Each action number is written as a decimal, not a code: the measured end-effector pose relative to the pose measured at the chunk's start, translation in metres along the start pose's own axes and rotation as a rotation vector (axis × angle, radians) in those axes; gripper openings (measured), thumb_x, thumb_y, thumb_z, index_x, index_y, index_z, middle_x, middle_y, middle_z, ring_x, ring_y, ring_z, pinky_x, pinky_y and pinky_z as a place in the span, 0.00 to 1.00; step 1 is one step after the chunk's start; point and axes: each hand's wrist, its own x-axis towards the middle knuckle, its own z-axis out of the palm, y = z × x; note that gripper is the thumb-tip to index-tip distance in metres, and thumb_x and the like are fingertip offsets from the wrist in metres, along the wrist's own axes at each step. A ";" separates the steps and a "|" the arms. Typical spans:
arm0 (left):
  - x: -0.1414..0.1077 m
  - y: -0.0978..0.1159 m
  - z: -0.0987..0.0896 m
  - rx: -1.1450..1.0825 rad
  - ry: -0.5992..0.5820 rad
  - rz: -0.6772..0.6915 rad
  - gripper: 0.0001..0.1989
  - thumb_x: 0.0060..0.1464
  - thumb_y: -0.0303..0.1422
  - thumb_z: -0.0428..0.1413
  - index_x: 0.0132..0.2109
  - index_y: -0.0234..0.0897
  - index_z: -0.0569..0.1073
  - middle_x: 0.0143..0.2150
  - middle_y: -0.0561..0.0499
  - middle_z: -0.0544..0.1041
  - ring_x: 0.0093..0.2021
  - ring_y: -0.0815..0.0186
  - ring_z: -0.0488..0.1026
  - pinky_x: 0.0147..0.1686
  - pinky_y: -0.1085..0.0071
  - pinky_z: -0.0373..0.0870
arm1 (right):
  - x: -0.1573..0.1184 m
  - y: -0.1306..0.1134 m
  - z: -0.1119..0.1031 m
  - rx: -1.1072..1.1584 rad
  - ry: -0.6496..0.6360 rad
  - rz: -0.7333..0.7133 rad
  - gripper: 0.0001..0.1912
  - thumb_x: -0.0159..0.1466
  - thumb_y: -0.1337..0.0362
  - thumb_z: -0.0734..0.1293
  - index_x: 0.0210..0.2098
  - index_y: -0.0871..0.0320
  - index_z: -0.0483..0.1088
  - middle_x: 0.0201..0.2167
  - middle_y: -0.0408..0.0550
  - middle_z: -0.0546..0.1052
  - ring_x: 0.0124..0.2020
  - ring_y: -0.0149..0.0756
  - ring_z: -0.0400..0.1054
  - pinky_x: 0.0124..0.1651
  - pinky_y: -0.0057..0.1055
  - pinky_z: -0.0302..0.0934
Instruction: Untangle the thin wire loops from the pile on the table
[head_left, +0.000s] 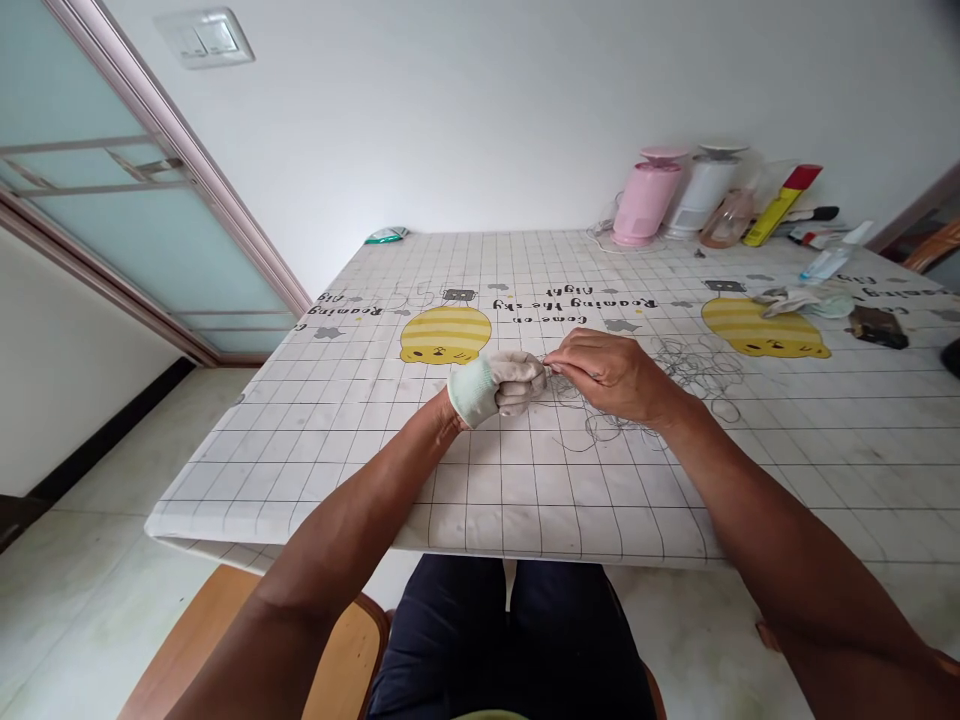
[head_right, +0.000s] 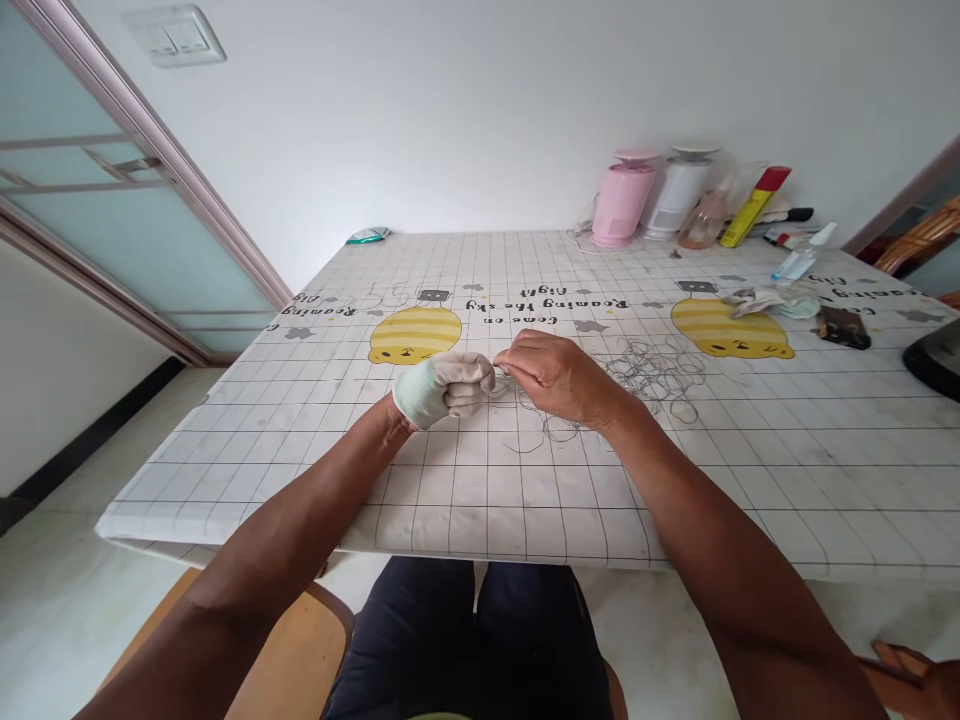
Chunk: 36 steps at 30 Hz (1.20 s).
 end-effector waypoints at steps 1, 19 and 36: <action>0.001 0.000 -0.001 -0.008 0.002 0.010 0.18 0.52 0.44 0.68 0.31 0.35 0.73 0.18 0.63 0.50 0.17 0.76 0.43 0.17 0.75 0.50 | 0.000 0.000 -0.001 0.016 0.010 0.044 0.11 0.74 0.59 0.64 0.49 0.50 0.79 0.40 0.48 0.83 0.41 0.43 0.76 0.43 0.43 0.72; 0.004 0.001 -0.008 0.059 0.212 0.173 0.21 0.53 0.50 0.66 0.37 0.35 0.74 0.19 0.61 0.58 0.18 0.74 0.53 0.20 0.73 0.58 | 0.003 -0.001 0.012 -0.225 -0.060 -0.059 0.10 0.74 0.63 0.65 0.42 0.53 0.79 0.40 0.52 0.80 0.43 0.45 0.71 0.43 0.43 0.67; 0.003 -0.001 0.030 0.633 0.431 0.008 0.14 0.61 0.42 0.58 0.38 0.35 0.80 0.34 0.49 0.79 0.29 0.67 0.73 0.29 0.73 0.68 | -0.002 0.006 0.018 -0.315 0.167 0.144 0.13 0.72 0.66 0.63 0.34 0.54 0.78 0.30 0.50 0.78 0.36 0.41 0.70 0.33 0.36 0.60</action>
